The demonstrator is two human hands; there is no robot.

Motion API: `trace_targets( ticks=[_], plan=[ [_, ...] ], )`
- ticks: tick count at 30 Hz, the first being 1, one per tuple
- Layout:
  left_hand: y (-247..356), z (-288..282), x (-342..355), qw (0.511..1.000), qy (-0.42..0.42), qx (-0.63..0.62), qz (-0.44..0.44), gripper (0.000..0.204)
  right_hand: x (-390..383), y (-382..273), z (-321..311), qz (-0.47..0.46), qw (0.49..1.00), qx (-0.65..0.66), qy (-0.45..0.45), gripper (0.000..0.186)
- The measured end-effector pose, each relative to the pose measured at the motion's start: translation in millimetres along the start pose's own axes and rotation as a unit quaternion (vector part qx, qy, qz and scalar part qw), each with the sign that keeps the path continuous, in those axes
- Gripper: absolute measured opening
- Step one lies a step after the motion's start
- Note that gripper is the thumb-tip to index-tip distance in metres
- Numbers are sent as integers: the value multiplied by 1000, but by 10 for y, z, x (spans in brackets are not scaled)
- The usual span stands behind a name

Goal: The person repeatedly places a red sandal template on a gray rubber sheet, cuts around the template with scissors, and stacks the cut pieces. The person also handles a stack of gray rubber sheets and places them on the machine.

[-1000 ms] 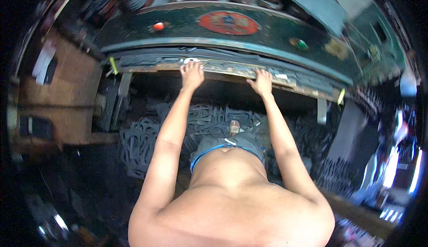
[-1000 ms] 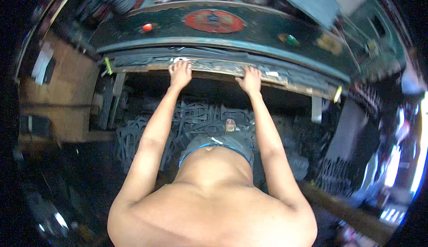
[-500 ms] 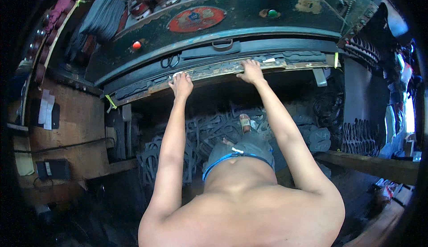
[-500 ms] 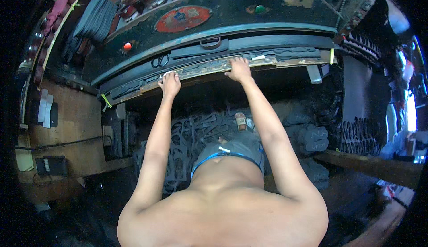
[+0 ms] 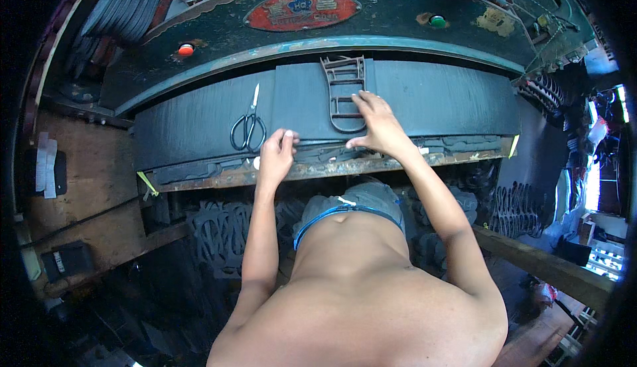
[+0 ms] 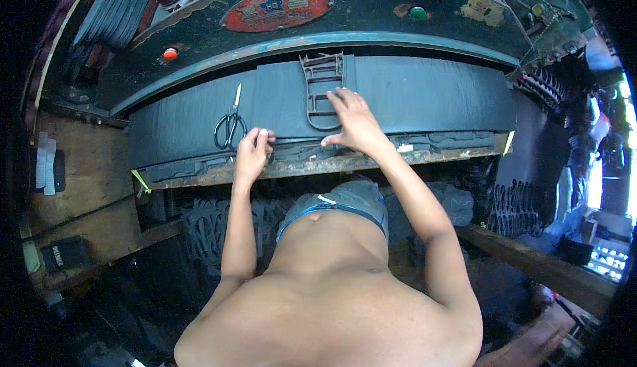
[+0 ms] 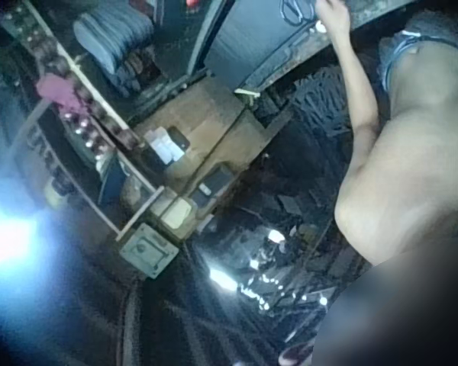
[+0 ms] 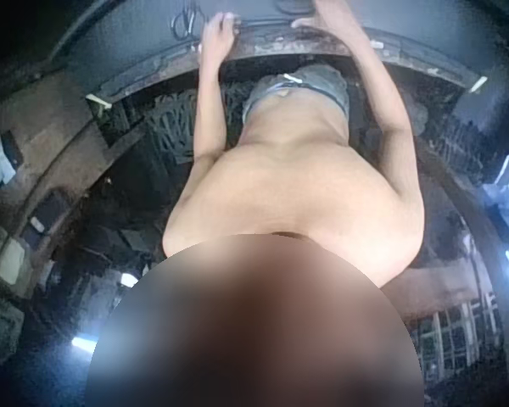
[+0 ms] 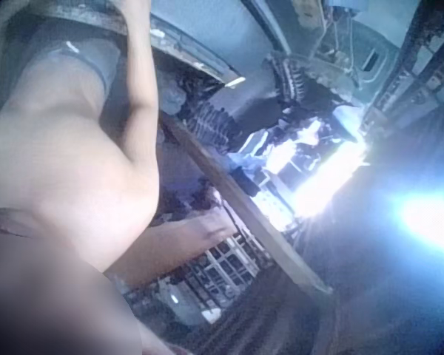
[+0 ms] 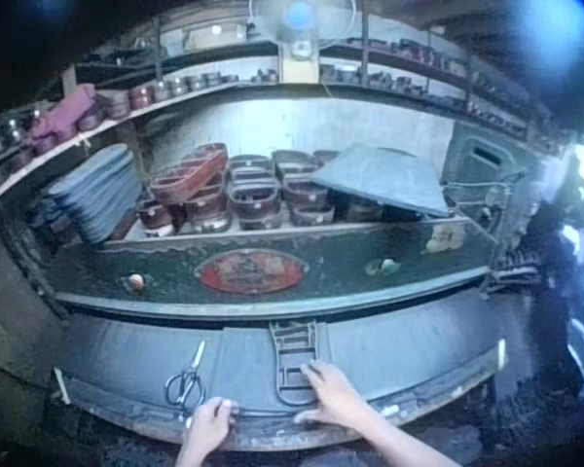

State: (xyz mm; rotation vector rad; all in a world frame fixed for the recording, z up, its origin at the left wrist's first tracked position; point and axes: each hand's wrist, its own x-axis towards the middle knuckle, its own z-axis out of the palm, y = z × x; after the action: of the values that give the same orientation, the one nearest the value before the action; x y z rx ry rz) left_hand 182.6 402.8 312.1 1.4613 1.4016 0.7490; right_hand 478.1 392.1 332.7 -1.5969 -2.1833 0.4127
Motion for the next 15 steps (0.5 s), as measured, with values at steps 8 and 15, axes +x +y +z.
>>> trace_targets(
  ticks=[8,15],
  plan=[
    [17,410,909,997,43,-59,-11,31,530,109,-34,1,984,9,-176,109],
    [-150,510,886,985,139,12,104,27,455,59,-58,13,988,50,-142,101]
  ],
)
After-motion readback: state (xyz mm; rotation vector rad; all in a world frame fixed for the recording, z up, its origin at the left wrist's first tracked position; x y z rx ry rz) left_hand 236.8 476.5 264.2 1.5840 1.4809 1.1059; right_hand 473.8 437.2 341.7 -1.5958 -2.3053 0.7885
